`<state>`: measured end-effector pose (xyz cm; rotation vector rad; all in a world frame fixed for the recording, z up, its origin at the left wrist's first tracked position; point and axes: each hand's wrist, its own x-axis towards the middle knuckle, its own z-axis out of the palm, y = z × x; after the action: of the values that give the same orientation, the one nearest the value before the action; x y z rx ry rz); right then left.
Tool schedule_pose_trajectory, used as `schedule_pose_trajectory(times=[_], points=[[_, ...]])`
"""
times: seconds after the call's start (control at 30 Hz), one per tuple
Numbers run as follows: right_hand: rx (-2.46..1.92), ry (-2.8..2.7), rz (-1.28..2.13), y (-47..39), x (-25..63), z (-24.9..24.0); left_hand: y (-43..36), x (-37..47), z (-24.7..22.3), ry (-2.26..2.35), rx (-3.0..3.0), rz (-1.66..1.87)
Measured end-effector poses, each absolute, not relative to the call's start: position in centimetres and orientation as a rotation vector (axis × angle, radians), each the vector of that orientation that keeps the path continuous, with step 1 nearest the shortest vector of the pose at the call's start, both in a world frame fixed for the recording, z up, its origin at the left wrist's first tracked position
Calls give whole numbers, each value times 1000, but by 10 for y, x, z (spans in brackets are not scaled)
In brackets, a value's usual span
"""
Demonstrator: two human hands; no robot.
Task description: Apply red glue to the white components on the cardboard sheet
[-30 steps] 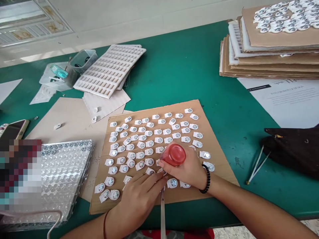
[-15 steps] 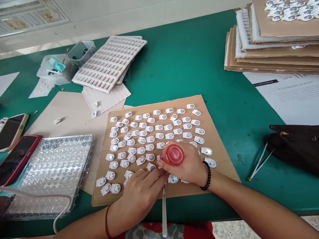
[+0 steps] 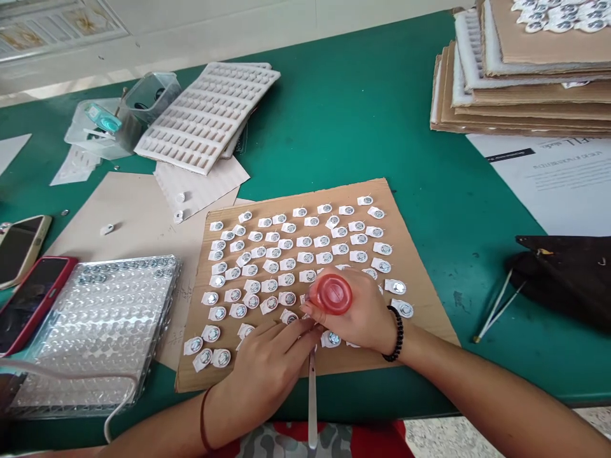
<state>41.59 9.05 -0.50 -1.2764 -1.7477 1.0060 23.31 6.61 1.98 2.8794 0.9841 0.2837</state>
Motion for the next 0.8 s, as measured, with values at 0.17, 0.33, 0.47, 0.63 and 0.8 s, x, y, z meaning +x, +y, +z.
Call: schedule_pose_trajectory(times=[0.17,0.33,0.47,0.63,0.8], points=[[-1270,-1744,1002,91,415,-4,67,233,21,976,2850,325],[-1260,-1727,1011,91,415,-4,69,233,21,978,2822,343],[-1266,-1712,1027,92,416,-3,68,233,20,971,2811,360],[-1276,-1695,1012,93,415,-4,67,233,18,976,2792,356],[-1292,-1697,950,93,415,-4,69,232,19,964,2777,373]])
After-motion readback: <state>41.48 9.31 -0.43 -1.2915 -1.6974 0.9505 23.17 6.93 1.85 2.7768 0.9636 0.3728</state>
